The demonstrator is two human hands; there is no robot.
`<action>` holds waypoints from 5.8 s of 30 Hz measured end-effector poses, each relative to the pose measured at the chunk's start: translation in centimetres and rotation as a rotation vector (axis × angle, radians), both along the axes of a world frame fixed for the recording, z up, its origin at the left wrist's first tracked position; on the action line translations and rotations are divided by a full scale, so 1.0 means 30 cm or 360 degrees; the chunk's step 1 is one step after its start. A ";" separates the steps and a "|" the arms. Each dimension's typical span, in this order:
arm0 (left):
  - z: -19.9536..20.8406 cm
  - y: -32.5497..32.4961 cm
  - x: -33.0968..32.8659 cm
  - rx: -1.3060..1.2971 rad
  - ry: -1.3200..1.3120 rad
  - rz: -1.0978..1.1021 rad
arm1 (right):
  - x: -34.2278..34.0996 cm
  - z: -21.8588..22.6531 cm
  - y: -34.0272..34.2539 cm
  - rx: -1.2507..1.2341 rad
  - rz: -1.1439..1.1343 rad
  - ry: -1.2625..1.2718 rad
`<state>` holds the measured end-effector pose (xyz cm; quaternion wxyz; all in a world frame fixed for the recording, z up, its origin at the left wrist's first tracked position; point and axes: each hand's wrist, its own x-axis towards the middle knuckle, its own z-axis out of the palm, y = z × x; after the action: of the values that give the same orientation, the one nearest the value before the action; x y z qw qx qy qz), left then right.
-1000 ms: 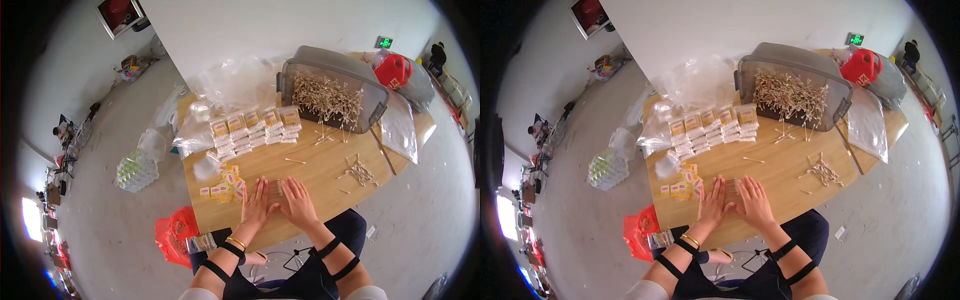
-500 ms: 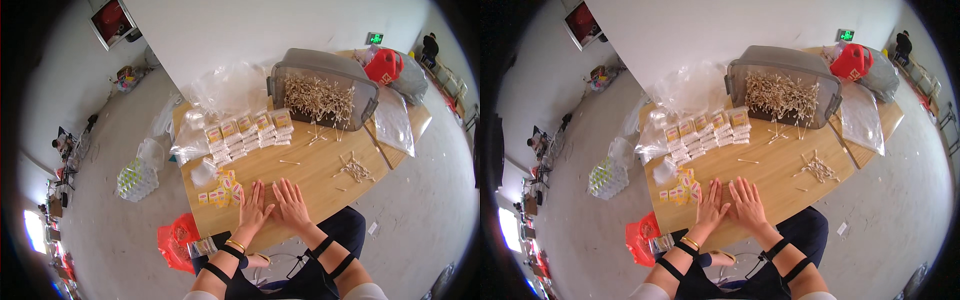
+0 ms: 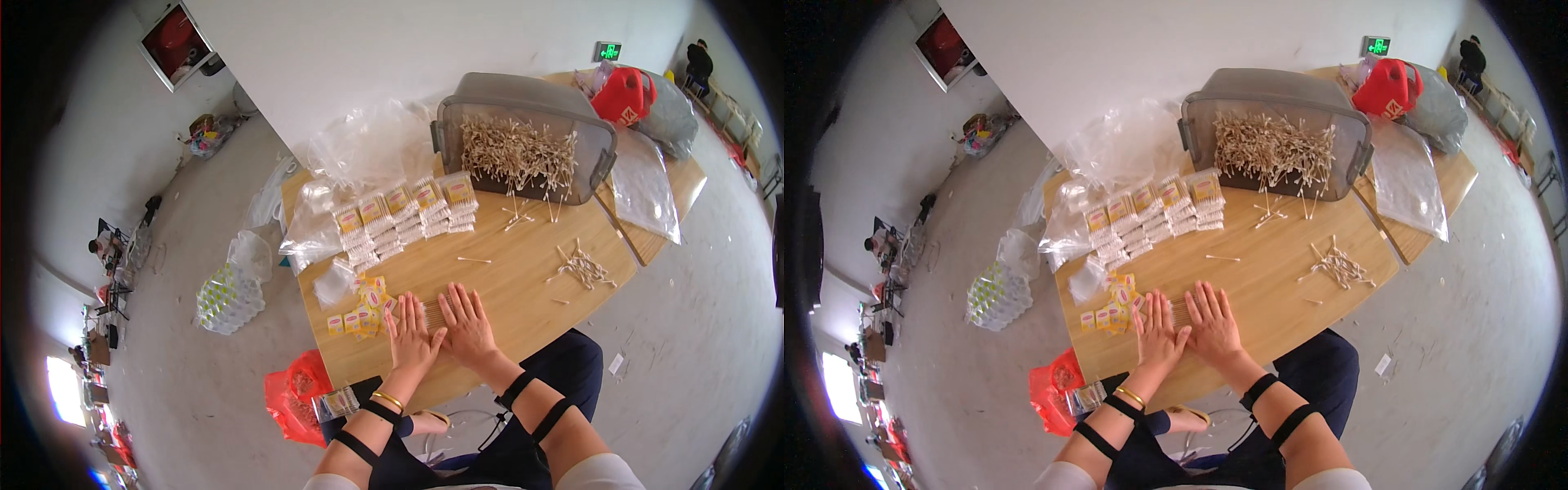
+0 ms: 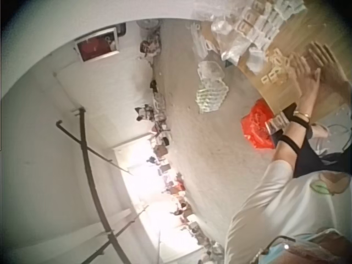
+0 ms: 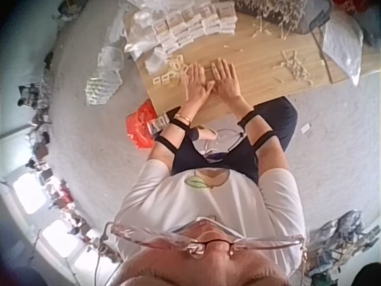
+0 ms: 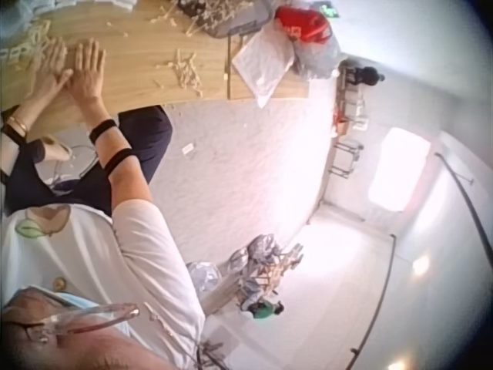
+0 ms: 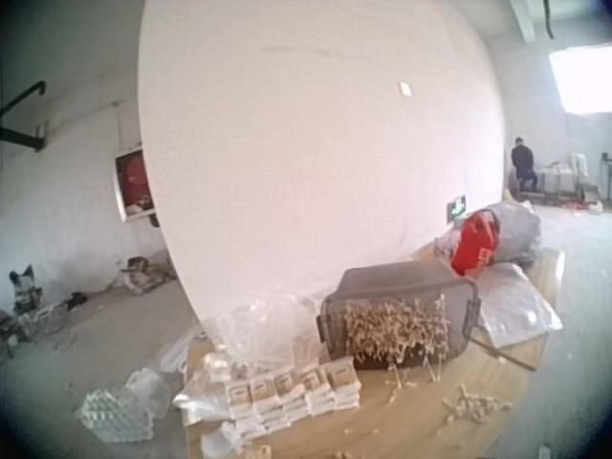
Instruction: Packing small cotton swabs into individual plastic packets.
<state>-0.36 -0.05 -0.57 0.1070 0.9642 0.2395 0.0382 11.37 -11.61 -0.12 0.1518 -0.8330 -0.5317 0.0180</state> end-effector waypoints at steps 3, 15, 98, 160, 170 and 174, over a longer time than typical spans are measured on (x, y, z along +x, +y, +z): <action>-0.009 -0.009 0.006 -0.0028 -0.0204 0.0014 | -0.001 -0.022 0.008 -0.0008 0.0007 -0.0160; 0.208 0.083 -0.413 -0.0327 -0.0461 0.0541 | -0.123 0.025 -0.006 -0.0094 0.0170 -0.0107; 0.046 -0.135 0.254 -0.0033 -0.0018 -0.0390 | 0.822 0.083 -0.127 0.0418 -0.1232 0.0084; 0.036 -0.175 0.225 -0.0076 -0.0307 -0.0548 | 0.615 0.090 -0.061 -0.0107 -0.0483 0.0676; 0.025 -0.184 0.260 0.0073 -0.0065 -0.0445 | 0.741 0.040 -0.047 0.0295 -0.0399 0.0028; 0.077 -0.177 0.272 0.0025 0.0017 -0.0306 | 0.554 0.024 0.008 0.0400 -0.0210 0.0261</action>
<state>7.79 -5.36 1.75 0.1012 0.9838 0.1460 0.0245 27.99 -11.38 0.60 0.2986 -0.8364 -0.4596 0.0094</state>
